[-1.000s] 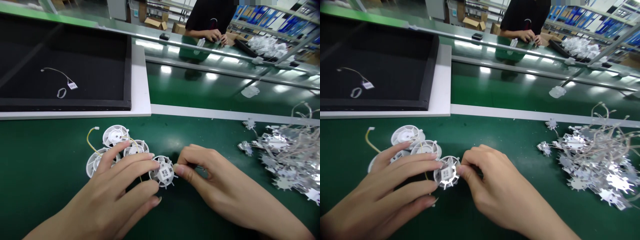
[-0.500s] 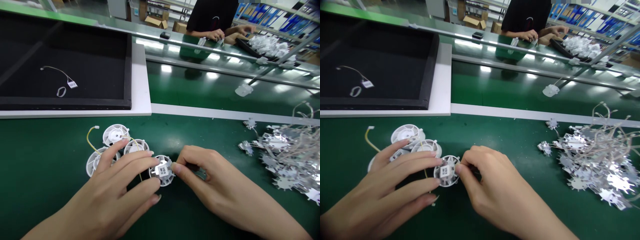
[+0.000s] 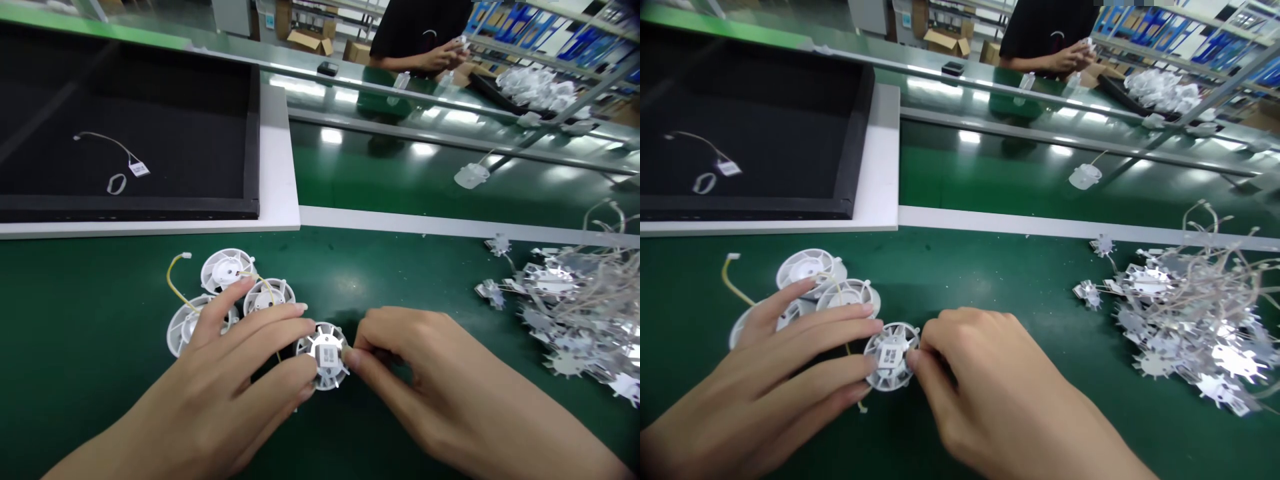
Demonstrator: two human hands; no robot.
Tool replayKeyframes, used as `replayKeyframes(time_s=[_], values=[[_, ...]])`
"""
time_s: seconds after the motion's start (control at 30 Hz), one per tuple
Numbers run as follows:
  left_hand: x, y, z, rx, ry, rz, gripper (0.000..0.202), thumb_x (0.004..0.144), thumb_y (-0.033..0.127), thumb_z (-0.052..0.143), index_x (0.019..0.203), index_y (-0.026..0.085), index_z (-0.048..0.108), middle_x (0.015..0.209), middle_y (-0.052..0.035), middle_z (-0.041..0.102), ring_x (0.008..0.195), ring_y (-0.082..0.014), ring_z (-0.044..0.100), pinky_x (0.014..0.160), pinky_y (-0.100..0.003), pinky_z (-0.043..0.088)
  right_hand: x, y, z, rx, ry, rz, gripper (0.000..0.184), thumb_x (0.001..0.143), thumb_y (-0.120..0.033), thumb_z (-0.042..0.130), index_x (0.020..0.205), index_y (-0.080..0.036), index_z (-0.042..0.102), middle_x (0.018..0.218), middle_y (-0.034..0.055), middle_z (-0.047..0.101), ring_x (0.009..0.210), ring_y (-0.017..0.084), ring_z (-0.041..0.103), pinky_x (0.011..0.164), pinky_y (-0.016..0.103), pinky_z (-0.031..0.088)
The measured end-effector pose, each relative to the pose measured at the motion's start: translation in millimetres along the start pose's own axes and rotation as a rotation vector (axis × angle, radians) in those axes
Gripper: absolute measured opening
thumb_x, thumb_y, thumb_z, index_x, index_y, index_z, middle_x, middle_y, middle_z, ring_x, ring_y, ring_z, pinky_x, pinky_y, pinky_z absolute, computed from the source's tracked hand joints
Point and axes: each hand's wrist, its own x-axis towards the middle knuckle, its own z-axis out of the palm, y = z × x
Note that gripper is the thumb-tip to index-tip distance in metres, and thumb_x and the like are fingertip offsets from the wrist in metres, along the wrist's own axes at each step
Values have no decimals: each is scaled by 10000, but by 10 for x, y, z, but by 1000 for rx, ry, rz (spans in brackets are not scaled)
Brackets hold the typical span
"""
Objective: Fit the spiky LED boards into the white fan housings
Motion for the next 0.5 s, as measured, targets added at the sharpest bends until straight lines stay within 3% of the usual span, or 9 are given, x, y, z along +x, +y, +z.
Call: replayKeyframes(time_s=[0.13,0.3,0.5], values=[[-12,-4,22,-19,-21,4,295,1104,85,453,1039,223,706,1182,16,785,1270,-128,659,1362,-419,145,-10,4,8,-21,-26,-23,299,1018,-188,563,723,-223,600,720,-31,633,601,141,519,557,300,291],[-32,-16,45,-32,-21,6,414,949,-88,442,1083,211,696,1203,20,797,1292,-129,655,1365,-452,146,-1,13,39,-20,-48,-53,316,1029,-196,568,714,-220,561,724,-32,646,589,140,530,550,297,302],[-24,-12,29,-31,-36,4,458,903,-98,430,1116,217,685,1201,32,797,1263,-124,668,1368,-441,126,-42,107,19,-68,-37,-76,267,1050,-207,546,803,-252,635,767,-38,694,638,172,599,576,329,321]])
